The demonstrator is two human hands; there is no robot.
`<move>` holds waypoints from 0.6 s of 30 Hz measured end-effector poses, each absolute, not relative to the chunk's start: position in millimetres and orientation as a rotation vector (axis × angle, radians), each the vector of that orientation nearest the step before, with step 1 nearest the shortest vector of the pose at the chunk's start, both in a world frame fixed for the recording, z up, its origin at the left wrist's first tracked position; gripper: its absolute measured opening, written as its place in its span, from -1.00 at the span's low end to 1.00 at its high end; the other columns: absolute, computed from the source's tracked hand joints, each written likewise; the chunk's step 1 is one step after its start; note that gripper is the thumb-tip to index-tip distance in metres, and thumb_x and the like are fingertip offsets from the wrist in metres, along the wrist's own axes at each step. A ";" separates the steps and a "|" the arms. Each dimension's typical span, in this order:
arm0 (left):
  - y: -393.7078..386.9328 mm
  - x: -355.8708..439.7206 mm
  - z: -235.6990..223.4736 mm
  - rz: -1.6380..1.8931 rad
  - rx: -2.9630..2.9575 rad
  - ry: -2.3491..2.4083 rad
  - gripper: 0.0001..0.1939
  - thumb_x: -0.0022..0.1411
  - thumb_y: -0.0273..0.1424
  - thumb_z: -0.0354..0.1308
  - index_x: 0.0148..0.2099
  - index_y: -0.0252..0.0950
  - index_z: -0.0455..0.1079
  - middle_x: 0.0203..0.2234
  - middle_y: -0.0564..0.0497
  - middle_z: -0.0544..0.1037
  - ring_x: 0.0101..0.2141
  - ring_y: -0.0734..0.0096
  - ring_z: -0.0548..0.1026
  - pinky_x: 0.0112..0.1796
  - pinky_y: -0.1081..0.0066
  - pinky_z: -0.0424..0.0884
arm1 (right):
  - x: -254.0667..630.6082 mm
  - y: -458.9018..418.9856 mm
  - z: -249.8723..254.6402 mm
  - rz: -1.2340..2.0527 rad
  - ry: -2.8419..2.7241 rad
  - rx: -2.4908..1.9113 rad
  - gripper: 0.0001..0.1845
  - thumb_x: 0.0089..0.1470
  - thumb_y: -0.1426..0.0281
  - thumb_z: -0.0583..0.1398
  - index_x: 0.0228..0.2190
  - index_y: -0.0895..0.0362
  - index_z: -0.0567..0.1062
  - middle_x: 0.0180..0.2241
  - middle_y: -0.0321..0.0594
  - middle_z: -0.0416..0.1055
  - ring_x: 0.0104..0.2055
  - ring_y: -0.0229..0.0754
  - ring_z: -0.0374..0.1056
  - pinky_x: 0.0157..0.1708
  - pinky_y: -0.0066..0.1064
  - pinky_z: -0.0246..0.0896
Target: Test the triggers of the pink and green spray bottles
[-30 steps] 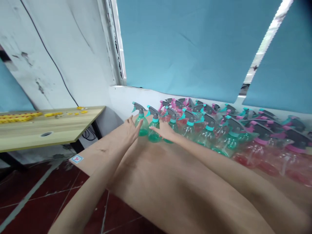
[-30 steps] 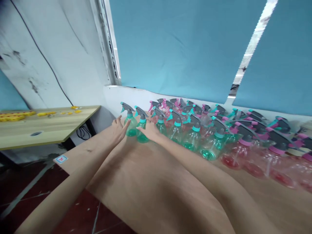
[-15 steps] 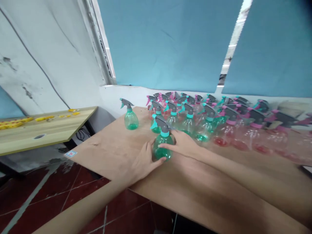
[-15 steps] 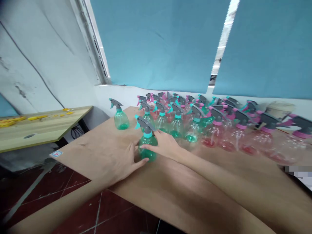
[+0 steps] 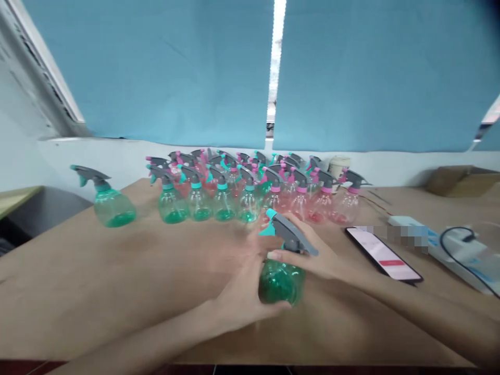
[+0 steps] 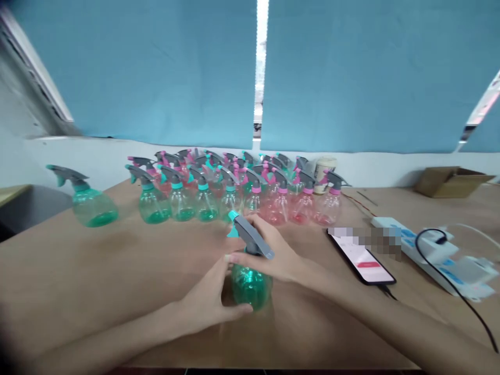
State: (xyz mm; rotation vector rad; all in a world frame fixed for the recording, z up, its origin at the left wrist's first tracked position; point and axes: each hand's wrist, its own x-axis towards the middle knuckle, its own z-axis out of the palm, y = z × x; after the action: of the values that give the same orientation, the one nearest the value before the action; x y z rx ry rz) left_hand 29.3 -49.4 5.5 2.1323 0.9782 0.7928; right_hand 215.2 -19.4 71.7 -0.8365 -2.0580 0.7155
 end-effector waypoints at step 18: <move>11.6 35.4 -7.4 0.654 2.468 1.061 -0.14 0.04 -0.11 0.25 0.27 -0.15 -0.09 0.12 -0.15 0.22 0.11 -0.01 0.18 0.04 0.02 0.19 | 228.0 31.9 49.9 0.675 -1.913 -0.967 -0.66 -0.16 0.51 0.05 -0.27 -0.02 0.30 -0.58 -0.42 0.10 -0.62 -0.33 -0.01 -0.64 -0.49 0.02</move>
State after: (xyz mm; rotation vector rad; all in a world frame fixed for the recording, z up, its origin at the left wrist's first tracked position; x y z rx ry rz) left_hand 35.4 11.6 -7.4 2.4684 1.0606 0.6538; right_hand 228.0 31.9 49.9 -0.9667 -1.9125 0.6746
